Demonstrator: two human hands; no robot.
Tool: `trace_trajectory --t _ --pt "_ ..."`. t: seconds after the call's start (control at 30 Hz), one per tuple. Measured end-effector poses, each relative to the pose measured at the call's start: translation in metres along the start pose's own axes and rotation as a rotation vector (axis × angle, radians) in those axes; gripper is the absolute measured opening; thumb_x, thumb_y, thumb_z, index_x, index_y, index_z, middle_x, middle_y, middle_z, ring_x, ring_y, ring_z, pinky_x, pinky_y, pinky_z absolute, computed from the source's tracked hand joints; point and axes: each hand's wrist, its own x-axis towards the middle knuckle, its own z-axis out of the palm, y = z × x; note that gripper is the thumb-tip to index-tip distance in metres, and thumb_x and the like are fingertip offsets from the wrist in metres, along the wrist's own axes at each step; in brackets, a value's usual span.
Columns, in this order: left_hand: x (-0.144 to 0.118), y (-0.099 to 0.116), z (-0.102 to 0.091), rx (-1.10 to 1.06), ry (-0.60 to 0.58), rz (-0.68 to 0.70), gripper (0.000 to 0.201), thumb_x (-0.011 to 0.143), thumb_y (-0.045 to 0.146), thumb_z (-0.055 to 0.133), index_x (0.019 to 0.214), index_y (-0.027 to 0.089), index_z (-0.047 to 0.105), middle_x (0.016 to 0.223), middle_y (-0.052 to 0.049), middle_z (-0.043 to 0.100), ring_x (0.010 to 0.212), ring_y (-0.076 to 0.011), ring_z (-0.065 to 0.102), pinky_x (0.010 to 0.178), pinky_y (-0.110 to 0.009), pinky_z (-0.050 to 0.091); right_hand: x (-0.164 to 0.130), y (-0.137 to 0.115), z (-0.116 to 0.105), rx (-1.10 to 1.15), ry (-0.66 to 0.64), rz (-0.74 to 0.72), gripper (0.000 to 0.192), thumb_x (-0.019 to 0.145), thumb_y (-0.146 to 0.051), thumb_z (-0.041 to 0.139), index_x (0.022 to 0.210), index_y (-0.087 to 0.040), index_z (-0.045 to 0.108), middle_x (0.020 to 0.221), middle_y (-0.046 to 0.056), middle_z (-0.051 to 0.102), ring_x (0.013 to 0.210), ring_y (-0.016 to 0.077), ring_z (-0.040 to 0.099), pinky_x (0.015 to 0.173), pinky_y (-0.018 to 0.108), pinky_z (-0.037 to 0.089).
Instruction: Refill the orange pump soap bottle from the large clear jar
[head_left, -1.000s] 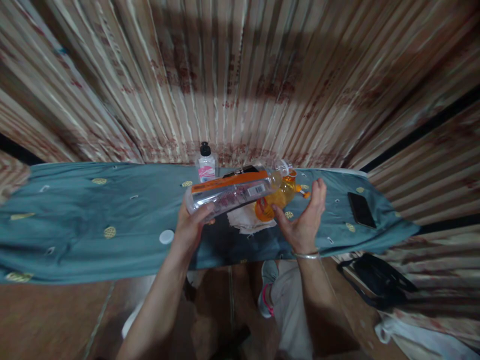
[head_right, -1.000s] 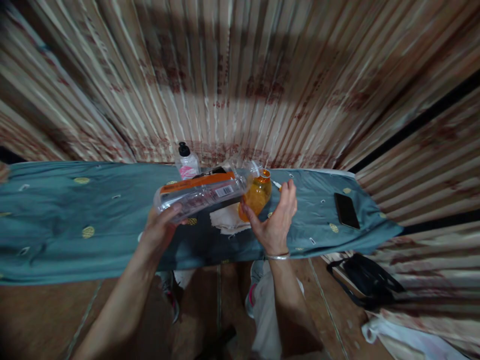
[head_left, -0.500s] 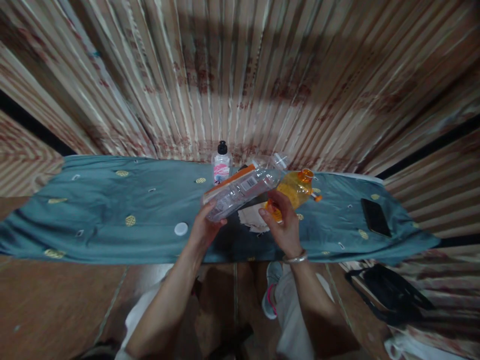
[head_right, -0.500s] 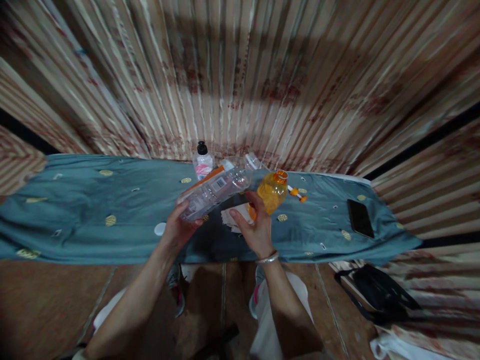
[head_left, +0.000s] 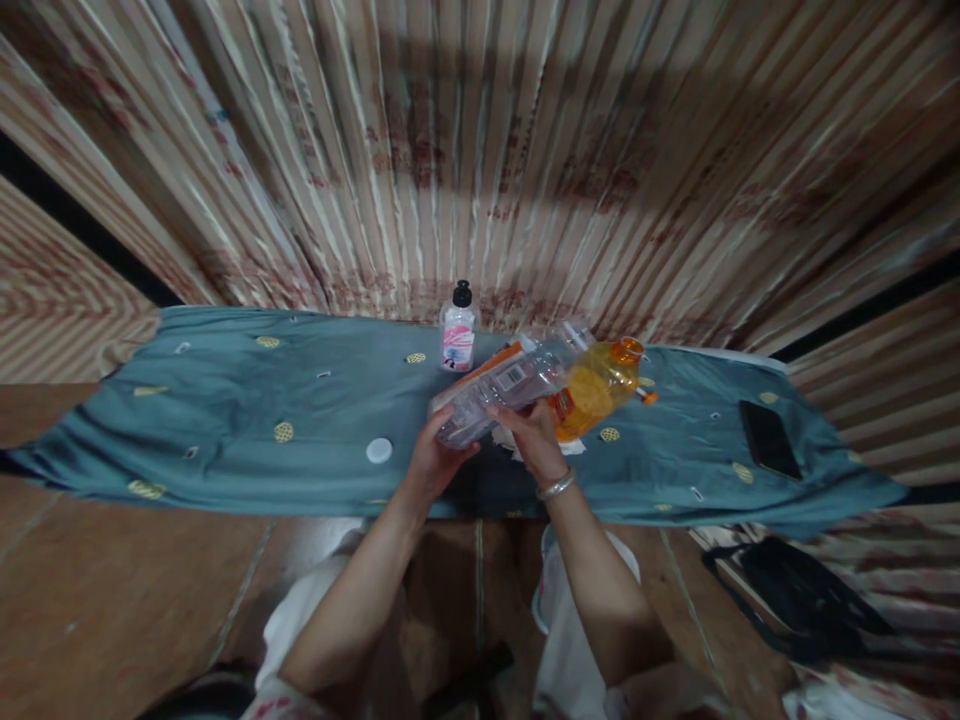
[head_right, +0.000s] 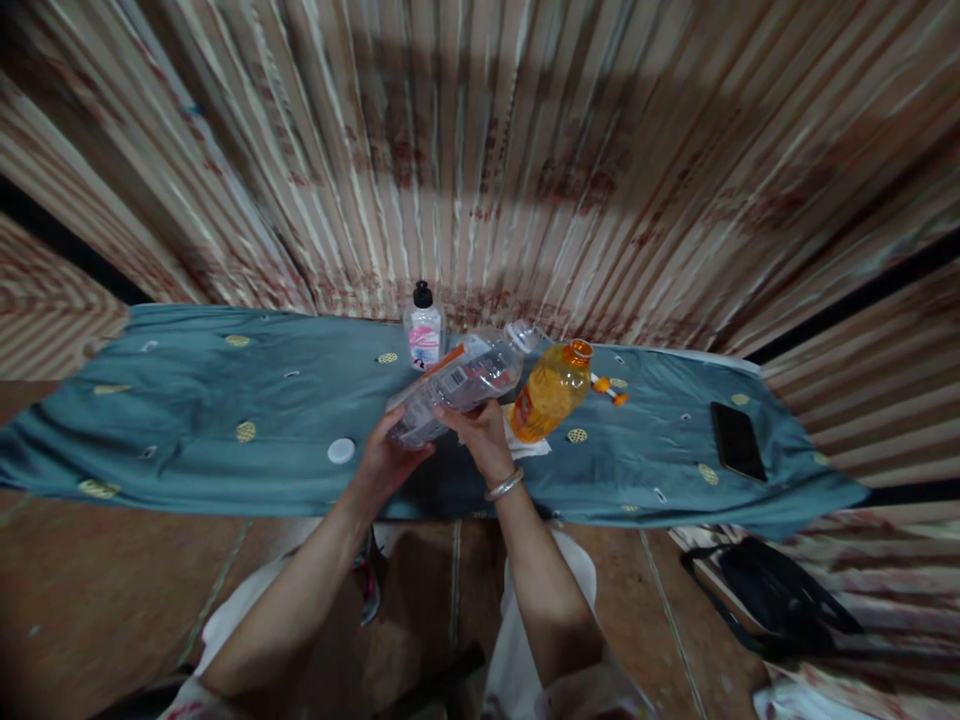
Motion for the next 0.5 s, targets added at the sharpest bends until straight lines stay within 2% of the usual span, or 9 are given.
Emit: trace_trajectory --t 0.13,0.23,0.3,0.4,0.5 --pt "0.004 -0.003 -0.002 0.099 0.02 0.056 0.05 0.072 0.043 0.075 0.116 0.023 0.064 0.106 -0.008 0.071 0.084 -0.0231 0.07 0.061 -0.035 0.061 0.005 0.002 0.003 0.007 0.062 -0.013 0.046 0.058 -0.036 0.084 0.097 -0.017 0.067 0.095 0.005 0.077 0.089 0.0242 0.071 0.092 0.046 0.058" --pt "0.01 -0.007 -0.009 0.179 0.094 0.158 0.052 0.073 0.039 0.076 0.119 0.022 0.062 0.118 -0.009 0.068 0.097 -0.0237 0.069 0.069 -0.033 0.06 0.006 0.001 0.005 -0.053 0.078 -0.044 0.047 0.057 -0.036 0.085 0.097 -0.018 0.067 0.095 0.004 0.077 0.089 0.0236 0.072 0.091 0.044 0.058" --pt "0.014 -0.009 -0.017 0.234 0.144 0.237 0.058 0.072 0.032 0.079 0.125 0.025 0.058 0.128 -0.008 0.064 0.111 -0.023 0.065 0.08 -0.03 0.058 0.007 0.002 0.007 -0.137 0.093 -0.066 0.051 0.055 -0.036 0.086 0.098 -0.018 0.066 0.097 0.006 0.078 0.091 0.0245 0.072 0.092 0.043 0.057" --pt "0.02 -0.01 -0.028 0.346 0.167 0.335 0.058 0.072 0.027 0.077 0.127 0.025 0.058 0.139 -0.008 0.059 0.132 -0.0251 0.054 0.1 -0.034 0.05 0.009 0.009 0.011 -0.243 0.105 -0.058 0.058 0.054 -0.039 0.086 0.102 -0.016 0.065 0.1 0.008 0.077 0.093 0.0258 0.072 0.091 0.043 0.057" --pt "0.025 -0.009 -0.037 0.491 0.17 0.421 0.056 0.071 0.021 0.075 0.125 0.025 0.062 0.149 -0.006 0.053 0.145 -0.0256 0.039 0.118 -0.037 0.033 0.011 0.019 0.017 -0.321 0.111 -0.045 0.064 0.055 -0.041 0.085 0.109 -0.016 0.062 0.105 0.009 0.076 0.096 0.0256 0.072 0.092 0.041 0.056"
